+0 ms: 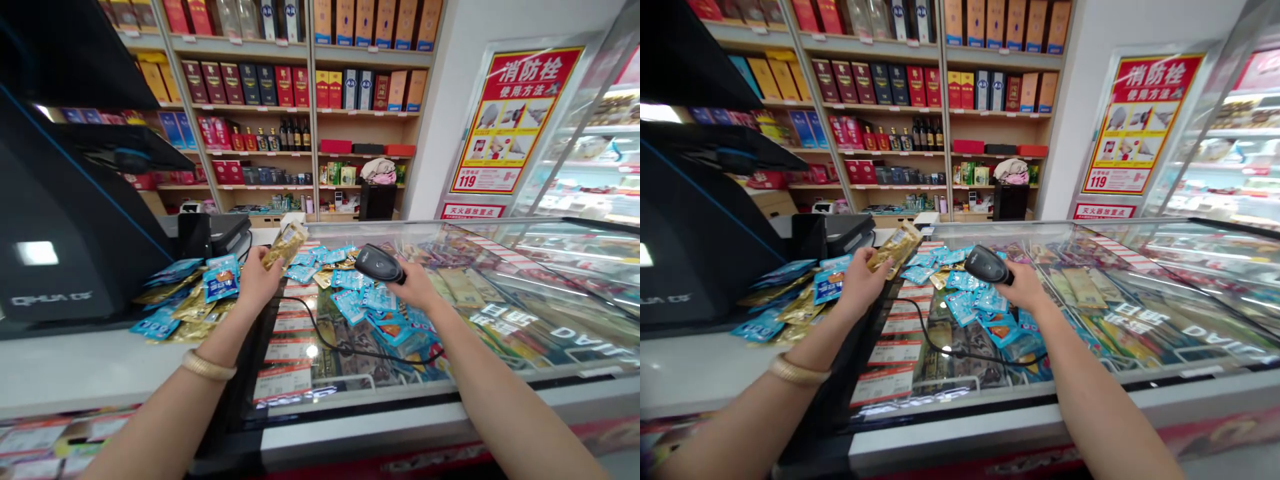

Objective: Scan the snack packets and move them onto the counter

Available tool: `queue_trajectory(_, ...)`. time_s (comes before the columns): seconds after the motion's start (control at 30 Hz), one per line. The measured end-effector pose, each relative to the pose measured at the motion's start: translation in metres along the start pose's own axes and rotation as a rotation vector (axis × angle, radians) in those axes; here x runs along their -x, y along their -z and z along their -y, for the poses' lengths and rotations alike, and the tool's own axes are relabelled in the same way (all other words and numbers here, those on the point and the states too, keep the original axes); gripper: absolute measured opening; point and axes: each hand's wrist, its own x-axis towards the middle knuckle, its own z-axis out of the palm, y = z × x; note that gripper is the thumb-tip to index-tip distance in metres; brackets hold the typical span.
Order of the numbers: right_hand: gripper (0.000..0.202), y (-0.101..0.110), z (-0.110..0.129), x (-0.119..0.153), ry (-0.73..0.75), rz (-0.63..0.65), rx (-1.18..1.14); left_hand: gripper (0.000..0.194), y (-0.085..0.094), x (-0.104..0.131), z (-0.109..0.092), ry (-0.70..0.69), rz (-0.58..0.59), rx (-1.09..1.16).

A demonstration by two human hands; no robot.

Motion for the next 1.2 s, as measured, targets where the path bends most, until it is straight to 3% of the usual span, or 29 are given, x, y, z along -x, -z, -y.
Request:
queue_trajectory(0.2,0.025,0.000,0.004,0.000,0.008,-0.020,0.005,0.046,0.081,-0.011,0.041,0.158,-0.170,-0.319)
queue_trajectory(0.3,0.025,0.001,0.006,0.000,0.001,-0.002,0.012,0.052,0.099,-0.013,0.051,0.227,-0.083,-0.487)
queue_trajectory(0.4,0.025,0.002,0.006,0.000,0.002,0.015,0.007,0.054,0.102,-0.012,0.054,0.256,0.030,-0.697)
queue_trajectory(0.57,0.022,0.000,0.002,0.001,-0.004,0.024,0.017,0.056,0.095,-0.002,0.057,0.150,0.028,-0.909)
queue_trajectory(0.73,0.021,0.001,0.002,0.000,-0.022,0.007,0.040,0.052,0.092,0.004,0.060,0.047,-0.117,-0.856)
queue_trajectory(0.83,0.023,0.002,0.003,-0.001,-0.031,-0.006,0.040,0.046,0.088,0.002,0.052,-0.061,-0.203,-0.775)
queue_trajectory(0.9,0.024,0.002,0.004,-0.001,-0.037,-0.021,0.041,0.044,0.079,-0.002,0.042,-0.135,-0.198,-0.717)
queue_trajectory(0.97,0.025,0.003,0.005,-0.002,-0.042,-0.029,0.037,0.042,0.062,-0.007,0.032,-0.203,-0.119,-0.663)
queue_trajectory(1.1,0.025,0.003,0.005,-0.002,-0.028,-0.033,0.007,0.043,0.013,-0.017,0.020,-0.337,0.159,-0.585)
queue_trajectory(1.2,0.022,0.002,0.004,-0.002,-0.020,-0.033,0.006,0.055,-0.025,-0.021,0.019,-0.342,0.368,-0.638)
